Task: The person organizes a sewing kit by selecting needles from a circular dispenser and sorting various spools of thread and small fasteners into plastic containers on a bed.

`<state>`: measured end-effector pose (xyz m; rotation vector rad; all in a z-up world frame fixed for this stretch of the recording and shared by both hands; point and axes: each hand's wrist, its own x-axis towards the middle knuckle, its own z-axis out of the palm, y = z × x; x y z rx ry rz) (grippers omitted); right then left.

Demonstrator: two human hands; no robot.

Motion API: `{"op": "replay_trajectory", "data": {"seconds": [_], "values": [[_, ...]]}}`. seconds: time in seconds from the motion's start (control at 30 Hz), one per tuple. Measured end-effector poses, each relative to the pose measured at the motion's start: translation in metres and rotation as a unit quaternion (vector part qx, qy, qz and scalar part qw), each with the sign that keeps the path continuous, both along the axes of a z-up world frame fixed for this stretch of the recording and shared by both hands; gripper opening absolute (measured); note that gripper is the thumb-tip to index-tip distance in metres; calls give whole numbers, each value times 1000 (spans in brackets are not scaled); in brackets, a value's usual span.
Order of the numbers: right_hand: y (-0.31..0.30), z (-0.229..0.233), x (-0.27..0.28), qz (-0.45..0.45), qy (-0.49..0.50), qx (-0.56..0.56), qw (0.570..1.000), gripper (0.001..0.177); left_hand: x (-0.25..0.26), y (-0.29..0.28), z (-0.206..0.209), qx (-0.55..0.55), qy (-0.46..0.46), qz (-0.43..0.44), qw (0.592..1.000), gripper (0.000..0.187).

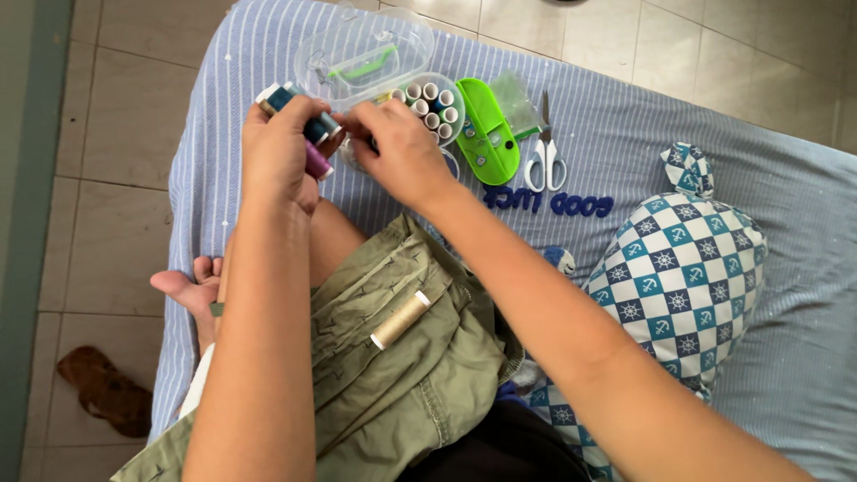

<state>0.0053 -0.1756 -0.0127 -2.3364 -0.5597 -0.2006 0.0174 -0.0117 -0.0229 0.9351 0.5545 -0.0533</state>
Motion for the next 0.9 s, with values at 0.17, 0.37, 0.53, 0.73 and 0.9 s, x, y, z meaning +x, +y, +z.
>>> {"op": "replay_trajectory", "data": {"seconds": [0.17,0.37,0.53,0.73,0.9], "values": [[-23,-3,8,12,57,94,994,16,-2,0,6,-11,0,-1,1000,30],[-46,8,5,-18,364,489,793,15,-9,0,16,-47,-36,-39,997,27],[-50,23,-7,-6,360,559,747,18,-13,1,27,-63,-42,-109,991,27],[-145,-15,-30,-97,179,417,886,17,-14,2,30,-65,-51,-135,987,28],[-174,-47,-43,-223,52,184,956,16,-14,-3,29,-25,-58,-148,987,28]]}}
